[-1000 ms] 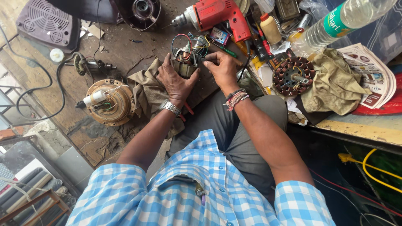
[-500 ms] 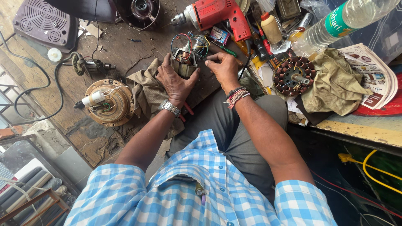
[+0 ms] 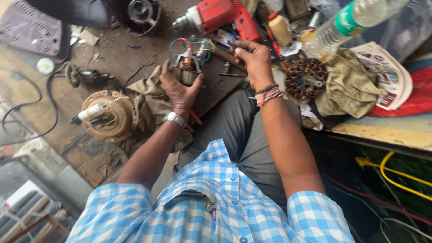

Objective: The person sits on the floor and works on a small electric motor. They use a red power drill to remove screws, then manipulate and connect wires using pliers and their hands. The person also handles a small plastic bag containing parts.

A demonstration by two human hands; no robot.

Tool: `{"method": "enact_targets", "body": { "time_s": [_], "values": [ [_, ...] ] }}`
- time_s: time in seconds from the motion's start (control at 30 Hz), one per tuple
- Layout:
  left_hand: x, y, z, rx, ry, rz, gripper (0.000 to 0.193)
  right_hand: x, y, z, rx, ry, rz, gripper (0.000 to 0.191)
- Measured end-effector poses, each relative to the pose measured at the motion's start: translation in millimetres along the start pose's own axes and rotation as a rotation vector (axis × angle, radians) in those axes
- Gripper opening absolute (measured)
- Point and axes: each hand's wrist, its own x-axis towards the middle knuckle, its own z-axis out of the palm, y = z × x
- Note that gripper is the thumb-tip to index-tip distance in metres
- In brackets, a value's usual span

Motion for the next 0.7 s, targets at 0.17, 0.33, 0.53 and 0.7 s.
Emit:
{"method": "enact_targets", "body": {
  "time_s": [0.17,0.33,0.53,0.7],
  "values": [
    [-0.4,-1.3,-0.9,-0.053,-0.027,-0.03,0.112,-4.5,-22.6,-27.5,0.353,-0.043,0.109,0.022],
    [0.4,-1.9,-1.7,-0.109,-0.015,-0.027,0.112,-5.0,-34.4,-29.7,0.481,-0.051,0.1,0.023],
    [0.1,-4.2,-1.8,-0.121,-0.018,-0.023,0.112,-4.7,-34.7,-30.5,0.411,-0.018,0.052,0.023],
    [0.5,-6.2,-1.5,-0.128,-0.004,-0.017,0.112,-0.2,-28.8,-29.7,0.364,-0.021,0.026,0.029]
  ]
}}
